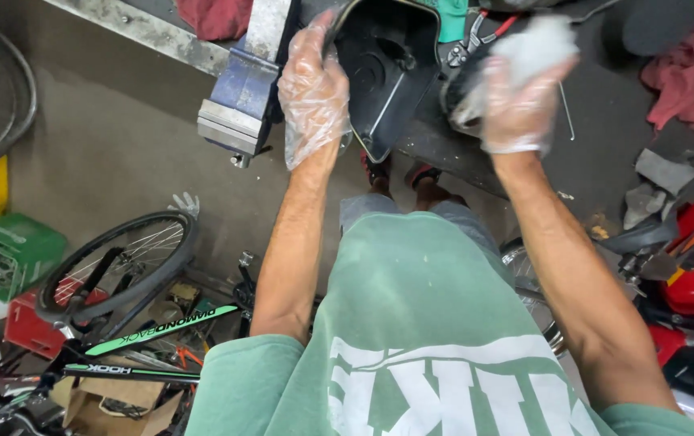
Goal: Cleaning and applying a substance to a black plastic component using a cloth and a brush on a workbench
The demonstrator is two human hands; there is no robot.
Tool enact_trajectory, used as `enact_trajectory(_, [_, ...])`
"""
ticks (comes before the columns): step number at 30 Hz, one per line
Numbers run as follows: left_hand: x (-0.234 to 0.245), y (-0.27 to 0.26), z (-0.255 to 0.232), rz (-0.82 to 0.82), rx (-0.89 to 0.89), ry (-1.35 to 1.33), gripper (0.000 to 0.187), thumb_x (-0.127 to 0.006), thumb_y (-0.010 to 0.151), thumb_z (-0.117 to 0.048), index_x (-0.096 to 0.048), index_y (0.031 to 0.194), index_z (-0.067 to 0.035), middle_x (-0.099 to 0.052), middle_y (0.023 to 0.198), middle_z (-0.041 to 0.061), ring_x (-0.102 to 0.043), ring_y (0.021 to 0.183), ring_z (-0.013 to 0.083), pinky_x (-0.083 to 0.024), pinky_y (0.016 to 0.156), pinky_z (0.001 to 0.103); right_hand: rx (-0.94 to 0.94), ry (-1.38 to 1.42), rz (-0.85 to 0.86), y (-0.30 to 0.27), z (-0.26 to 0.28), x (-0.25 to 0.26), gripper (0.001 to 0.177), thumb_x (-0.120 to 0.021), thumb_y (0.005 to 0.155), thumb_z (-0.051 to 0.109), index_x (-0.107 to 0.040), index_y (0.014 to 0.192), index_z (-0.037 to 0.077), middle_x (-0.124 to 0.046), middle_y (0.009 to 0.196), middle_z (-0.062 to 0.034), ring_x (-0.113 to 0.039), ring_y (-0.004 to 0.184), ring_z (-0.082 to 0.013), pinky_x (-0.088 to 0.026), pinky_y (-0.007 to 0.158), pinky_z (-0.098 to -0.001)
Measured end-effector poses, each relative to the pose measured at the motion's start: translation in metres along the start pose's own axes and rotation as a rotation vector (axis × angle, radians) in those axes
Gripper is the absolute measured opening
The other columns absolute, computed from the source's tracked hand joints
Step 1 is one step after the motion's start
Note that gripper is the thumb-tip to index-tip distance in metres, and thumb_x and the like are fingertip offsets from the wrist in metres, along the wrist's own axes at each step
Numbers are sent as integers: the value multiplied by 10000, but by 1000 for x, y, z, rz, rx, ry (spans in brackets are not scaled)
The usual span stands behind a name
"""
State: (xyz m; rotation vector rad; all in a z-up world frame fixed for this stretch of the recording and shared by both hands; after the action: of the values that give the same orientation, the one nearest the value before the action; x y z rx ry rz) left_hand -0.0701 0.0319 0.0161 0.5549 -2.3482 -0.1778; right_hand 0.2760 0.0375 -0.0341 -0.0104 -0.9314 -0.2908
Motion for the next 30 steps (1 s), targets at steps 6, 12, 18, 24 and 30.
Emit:
enact_trajectory(6, [-21, -11, -46, 116, -69, 122, 548, -574, 1032, 108, -684, 1481, -186, -793, 1272, 73, -829, 831, 281, -683, 682, 403, 1017, -751, 339, -9, 82, -40, 84, -794, 929, 271, -801, 1010, 293, -741, 1043, 29, -770, 894, -213, -560, 789, -388])
enact_trajectory(12, [-45, -25, -40, 274, -7, 164, 564, -598, 1021, 12, -651, 1524, -237, -761, 1362, 85, -780, 764, 477, -595, 675, 620, 745, -1034, 696, -31, 64, -70, 330, -569, 1092, 455, -877, 1086, 335, -722, 1190, -25, -699, 1071, -263, -453, 973, -447])
enact_trajectory(18, [-67, -32, -44, 271, -145, 270, 574, -664, 971, 10, -604, 1505, -193, -715, 1236, 84, -722, 588, 334, -562, 488, 511, 623, -1109, 786, -52, 55, -102, 295, -607, 1085, 351, -875, 1182, 276, -790, 1249, -79, -694, 1223, -314, -484, 961, -534])
enact_trajectory(24, [-56, -21, -50, 310, -98, 196, 550, -605, 959, 11, -595, 1476, -174, -717, 1068, 127, -710, 651, 408, -541, 585, 579, 642, -977, 785, -46, 46, -101, 375, -566, 1102, 290, -875, 890, 265, -815, 976, -18, -796, 978, -321, -579, 882, -484])
enact_trajectory(30, [-67, -25, -39, 281, -162, 240, 465, -615, 977, 3, -625, 1416, -150, -699, 1161, 122, -752, 736, 450, -545, 622, 608, 815, -586, 576, -62, 45, -83, 436, -592, 1027, 477, -803, 868, 130, -747, 892, -121, -724, 846, -405, -520, 858, -568])
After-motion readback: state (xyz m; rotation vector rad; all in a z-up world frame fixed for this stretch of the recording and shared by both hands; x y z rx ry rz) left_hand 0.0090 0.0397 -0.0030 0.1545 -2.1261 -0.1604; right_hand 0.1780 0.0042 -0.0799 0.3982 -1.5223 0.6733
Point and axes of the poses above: each hand's wrist, its own y-axis towards the middle knuckle, its own x-axis out of the back of the hand, z = x × y, the point moved 4 cm from there along y, towards the middle knuckle
